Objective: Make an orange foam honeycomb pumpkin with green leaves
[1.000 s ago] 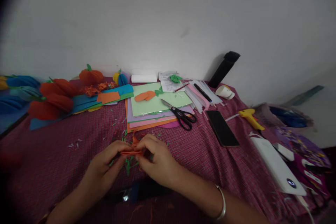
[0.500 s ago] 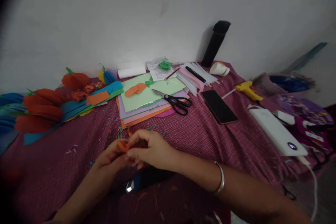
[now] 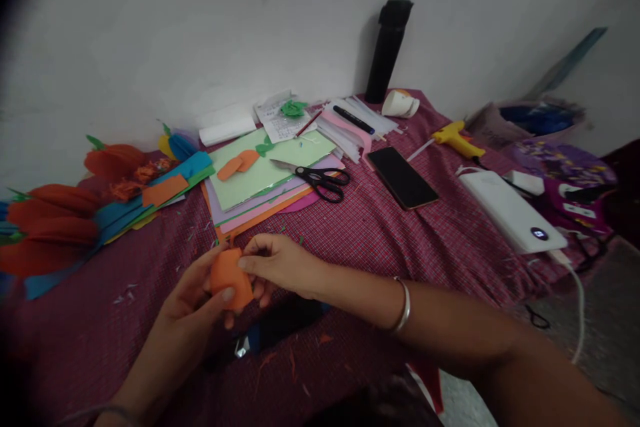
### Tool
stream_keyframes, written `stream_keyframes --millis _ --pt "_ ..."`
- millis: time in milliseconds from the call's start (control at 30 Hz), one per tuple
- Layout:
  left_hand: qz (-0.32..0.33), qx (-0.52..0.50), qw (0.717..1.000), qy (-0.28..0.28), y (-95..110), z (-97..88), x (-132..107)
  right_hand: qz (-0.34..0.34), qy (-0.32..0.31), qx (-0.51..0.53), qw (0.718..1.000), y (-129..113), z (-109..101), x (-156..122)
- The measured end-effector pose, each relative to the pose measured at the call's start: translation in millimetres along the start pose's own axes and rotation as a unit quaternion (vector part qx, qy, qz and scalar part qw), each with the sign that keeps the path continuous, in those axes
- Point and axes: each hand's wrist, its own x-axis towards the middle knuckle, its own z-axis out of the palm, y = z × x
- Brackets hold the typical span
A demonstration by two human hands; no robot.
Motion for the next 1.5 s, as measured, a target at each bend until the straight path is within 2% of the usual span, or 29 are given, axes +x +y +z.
stream_keyframes --millis 100,167,200,267,333,400,467,533,700,800,900,933,1033,1067,1100,1133,1200,1267,1300,1367,1500 --pt "0.003 0.004 1.000 0.006 -2 -0.3 0 -0.015 0.008 -0.106 0.994 1 1 -1" --pt "-0.009 -0.010 1.000 0.008 -2 0.2 0 -0.088 0.046 -0.232 0.968 1 2 -3" --pt "-0.023 -0.028 0.999 0.006 -1 0.8 0 -0.141 0.073 -0.306 0.939 1 2 -5" --pt "-0.071 -0.079 0.994 -0.009 2 2.4 0 -0.248 0.117 -0.438 0.856 0 2 -10" --pt "-0.130 -0.137 0.981 -0.046 7 4.3 1 -0.327 0.121 -0.525 0.776 -1 1 -13" --pt "-0.161 -0.186 0.965 -0.089 11 5.9 0 -0.390 0.107 -0.579 0.708 0 1 -16" --pt "-0.151 -0.218 0.957 -0.117 14 6.8 -2 -0.434 0.090 -0.613 0.654 2 2 -17" --pt "-0.125 -0.230 0.958 -0.116 13 6.6 -5 -0.449 0.072 -0.628 0.631 4 4 -18" --pt "-0.091 -0.225 0.967 -0.079 7 4.0 -9 -0.430 0.030 -0.619 0.656 7 10 -19" --pt "-0.093 -0.233 0.965 -0.075 6 4.1 -9 -0.412 0.007 -0.588 0.696 6 9 -19" --pt "-0.123 -0.254 0.956 -0.078 6 5.7 -8 -0.394 -0.015 -0.557 0.731 5 9 -21" --pt "-0.129 -0.261 0.953 -0.080 6 6.5 -7 -0.392 -0.018 -0.560 0.730 4 9 -21" --pt "-0.125 -0.273 0.949 -0.095 4 9.0 -5 -0.394 -0.006 -0.597 0.699 4 10 -23" --pt "-0.122 -0.270 0.949 -0.105 3 9.5 -4 -0.394 0.002 -0.600 0.696 4 9 -23" --pt "-0.119 -0.262 0.951 -0.114 3 9.7 -3 -0.388 0.014 -0.592 0.706 3 8 -22" --pt "-0.112 -0.243 0.956 -0.120 2 9.3 -3 -0.374 0.031 -0.571 0.730 2 7 -22" --pt "-0.069 -0.166 0.977 -0.113 3 7.1 -3 -0.318 0.066 -0.509 0.797 -1 4 -21" --pt "0.000 -0.049 0.996 -0.072 5 3.8 -6 -0.257 0.079 -0.454 0.850 -5 2 -21" --pt "0.030 0.009 0.998 -0.048 8 2.3 -7 -0.234 0.065 -0.444 0.863 -7 2 -22" --pt "0.078 0.103 0.992 -0.013 12 0.0 -11 -0.207 0.016 -0.460 0.863 -10 5 -25" --pt "0.158 0.250 0.955 -0.016 15 0.2 -15 -0.157 -0.050 -0.558 0.813 -11 13 -31"
